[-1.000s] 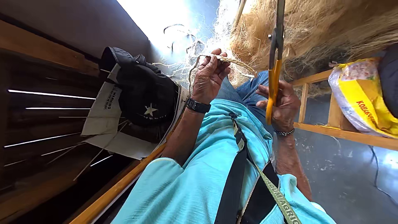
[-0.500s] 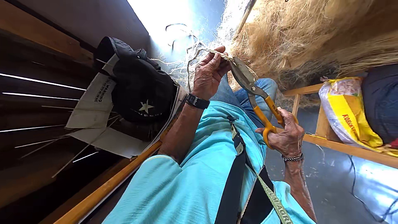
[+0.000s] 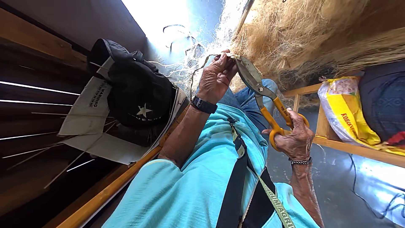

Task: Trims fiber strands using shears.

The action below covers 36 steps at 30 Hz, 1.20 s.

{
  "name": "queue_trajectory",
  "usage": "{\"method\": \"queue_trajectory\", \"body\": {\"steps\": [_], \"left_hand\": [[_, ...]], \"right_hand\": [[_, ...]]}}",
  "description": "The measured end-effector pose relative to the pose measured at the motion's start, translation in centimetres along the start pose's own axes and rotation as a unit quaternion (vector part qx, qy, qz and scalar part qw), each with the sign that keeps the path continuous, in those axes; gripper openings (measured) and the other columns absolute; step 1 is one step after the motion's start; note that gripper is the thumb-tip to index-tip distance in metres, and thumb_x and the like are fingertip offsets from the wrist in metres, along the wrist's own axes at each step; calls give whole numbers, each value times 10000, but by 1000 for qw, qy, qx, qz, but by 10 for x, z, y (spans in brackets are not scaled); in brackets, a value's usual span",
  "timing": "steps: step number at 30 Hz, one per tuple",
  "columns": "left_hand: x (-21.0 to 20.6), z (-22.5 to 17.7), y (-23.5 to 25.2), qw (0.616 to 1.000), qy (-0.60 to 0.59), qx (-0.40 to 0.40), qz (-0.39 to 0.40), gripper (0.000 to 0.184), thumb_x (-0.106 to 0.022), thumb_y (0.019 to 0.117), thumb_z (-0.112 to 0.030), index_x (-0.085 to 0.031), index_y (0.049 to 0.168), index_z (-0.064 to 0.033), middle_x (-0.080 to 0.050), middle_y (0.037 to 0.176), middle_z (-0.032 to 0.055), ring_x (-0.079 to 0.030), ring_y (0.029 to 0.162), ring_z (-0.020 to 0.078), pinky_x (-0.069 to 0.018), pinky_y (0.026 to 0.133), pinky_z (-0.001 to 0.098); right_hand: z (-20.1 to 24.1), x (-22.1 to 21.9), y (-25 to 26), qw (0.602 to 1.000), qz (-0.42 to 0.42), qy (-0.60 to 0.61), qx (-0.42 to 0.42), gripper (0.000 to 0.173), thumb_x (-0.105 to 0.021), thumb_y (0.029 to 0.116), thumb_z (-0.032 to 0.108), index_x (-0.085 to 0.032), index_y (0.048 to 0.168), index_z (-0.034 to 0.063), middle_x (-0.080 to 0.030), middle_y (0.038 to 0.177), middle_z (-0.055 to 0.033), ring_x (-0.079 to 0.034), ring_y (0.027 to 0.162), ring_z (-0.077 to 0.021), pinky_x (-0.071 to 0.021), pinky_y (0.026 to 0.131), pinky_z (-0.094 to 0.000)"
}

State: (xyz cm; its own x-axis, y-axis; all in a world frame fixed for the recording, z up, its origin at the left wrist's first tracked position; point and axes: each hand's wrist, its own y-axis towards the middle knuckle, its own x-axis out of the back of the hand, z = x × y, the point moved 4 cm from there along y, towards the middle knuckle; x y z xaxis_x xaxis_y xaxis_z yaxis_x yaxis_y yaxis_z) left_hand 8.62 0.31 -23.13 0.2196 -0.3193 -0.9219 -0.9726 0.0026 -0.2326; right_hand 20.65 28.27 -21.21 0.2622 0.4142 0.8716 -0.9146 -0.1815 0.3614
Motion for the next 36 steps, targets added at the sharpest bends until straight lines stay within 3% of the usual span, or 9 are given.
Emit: {"method": "queue_trajectory", "body": {"steps": [6, 15, 26, 36], "left_hand": [[-7, 12, 5, 1000, 6, -8, 11, 173, -424, 1070, -47, -582, 1136, -70, -687, 960, 78, -701, 888, 172, -593, 877, 334], [-12, 20, 6, 999, -21, -24, 18, 184, -402, 1071, -37, -549, 1180, -58, -698, 1056, 122, -716, 998, 234, -580, 952, 390], [-12, 33, 15, 999, -14, -31, 17, 165, -435, 1057, -7, -551, 1165, -52, -695, 1020, 121, -714, 960, 222, -590, 919, 384], [-11, 41, 16, 1000, -3, -29, 0, 189, -430, 1049, 17, -531, 1202, -30, -677, 1075, 127, -699, 1015, 224, -573, 957, 385]], "right_hand": [[4, 6, 3, 999, -16, -49, 1, 816, -773, 759, 582, -657, 1249, -60, -733, 1057, -248, -724, 895, -354, -575, 768, -488], [8, 5, 0, 994, -59, -88, -23, 821, -783, 744, 585, -662, 1249, -51, -732, 1092, -243, -729, 921, -357, -579, 780, -483], [9, 3, -3, 993, -48, -101, -40, 843, -785, 731, 585, -652, 1267, -52, -733, 1081, -235, -722, 906, -367, -573, 771, -501], [11, 0, -6, 992, -28, -100, -75, 825, -800, 713, 560, -661, 1248, -52, -731, 1045, -249, -722, 893, -393, -569, 752, -534]]}}
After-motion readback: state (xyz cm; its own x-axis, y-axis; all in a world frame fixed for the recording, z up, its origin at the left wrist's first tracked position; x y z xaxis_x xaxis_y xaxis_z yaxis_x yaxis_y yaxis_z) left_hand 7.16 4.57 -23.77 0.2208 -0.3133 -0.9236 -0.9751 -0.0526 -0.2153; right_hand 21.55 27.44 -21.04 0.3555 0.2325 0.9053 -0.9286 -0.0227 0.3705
